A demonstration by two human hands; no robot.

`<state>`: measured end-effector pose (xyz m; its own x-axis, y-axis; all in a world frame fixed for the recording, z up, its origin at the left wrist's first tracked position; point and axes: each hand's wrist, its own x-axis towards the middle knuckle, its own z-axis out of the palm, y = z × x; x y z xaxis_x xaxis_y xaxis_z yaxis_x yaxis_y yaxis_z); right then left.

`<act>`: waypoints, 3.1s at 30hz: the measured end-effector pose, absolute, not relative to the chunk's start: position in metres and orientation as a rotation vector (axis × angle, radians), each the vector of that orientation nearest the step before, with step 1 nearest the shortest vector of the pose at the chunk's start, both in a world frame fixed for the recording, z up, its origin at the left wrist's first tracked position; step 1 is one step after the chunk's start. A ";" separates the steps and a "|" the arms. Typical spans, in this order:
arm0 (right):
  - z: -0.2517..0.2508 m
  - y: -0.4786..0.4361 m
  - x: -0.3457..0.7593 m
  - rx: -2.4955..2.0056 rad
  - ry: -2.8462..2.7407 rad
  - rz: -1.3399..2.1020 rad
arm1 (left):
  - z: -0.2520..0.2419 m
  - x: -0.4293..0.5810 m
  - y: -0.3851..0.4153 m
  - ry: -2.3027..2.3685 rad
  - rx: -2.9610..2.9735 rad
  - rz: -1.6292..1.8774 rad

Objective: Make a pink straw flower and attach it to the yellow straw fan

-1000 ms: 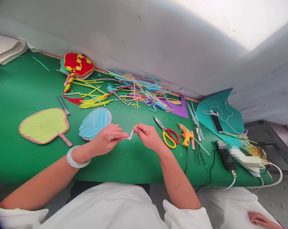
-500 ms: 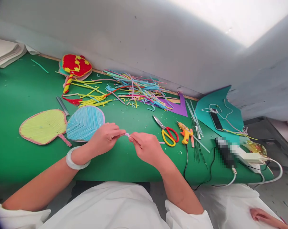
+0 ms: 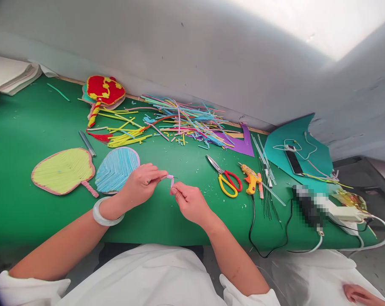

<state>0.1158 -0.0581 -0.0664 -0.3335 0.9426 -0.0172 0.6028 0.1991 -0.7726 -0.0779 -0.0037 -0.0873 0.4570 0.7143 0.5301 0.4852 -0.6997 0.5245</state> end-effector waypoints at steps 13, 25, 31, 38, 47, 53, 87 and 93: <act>-0.049 -0.032 0.134 -1.472 -1.898 1.010 | -0.082 -0.079 -0.005 0.720 2.405 1.111; -0.046 -0.054 0.120 -1.537 -2.185 0.387 | -0.089 -0.078 -0.003 1.036 2.631 0.961; -0.042 -0.042 0.130 -1.595 -2.370 0.180 | -0.093 -0.078 0.001 0.856 2.603 0.798; -0.039 -0.046 0.126 -1.631 -2.448 0.300 | -0.091 -0.072 -0.006 0.742 2.364 0.661; -0.037 -0.051 0.135 -1.561 -2.353 0.498 | -0.090 -0.068 -0.012 0.783 2.372 0.721; -0.051 -0.037 0.142 -1.466 -2.167 0.676 | -0.084 -0.070 -0.016 0.691 2.405 0.893; -0.044 -0.053 0.121 -1.506 -2.240 0.234 | -0.086 -0.073 -0.005 0.866 2.563 0.970; -0.064 -0.034 0.122 -1.497 -1.930 0.924 | -0.086 -0.075 -0.005 0.809 2.383 1.127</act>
<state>0.1221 -0.0335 -0.0639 -0.2504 0.9681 -0.0041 0.6103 0.1546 -0.7770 -0.0753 -0.0049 -0.0858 0.5122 0.6421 0.5705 0.3355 -0.7610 0.5553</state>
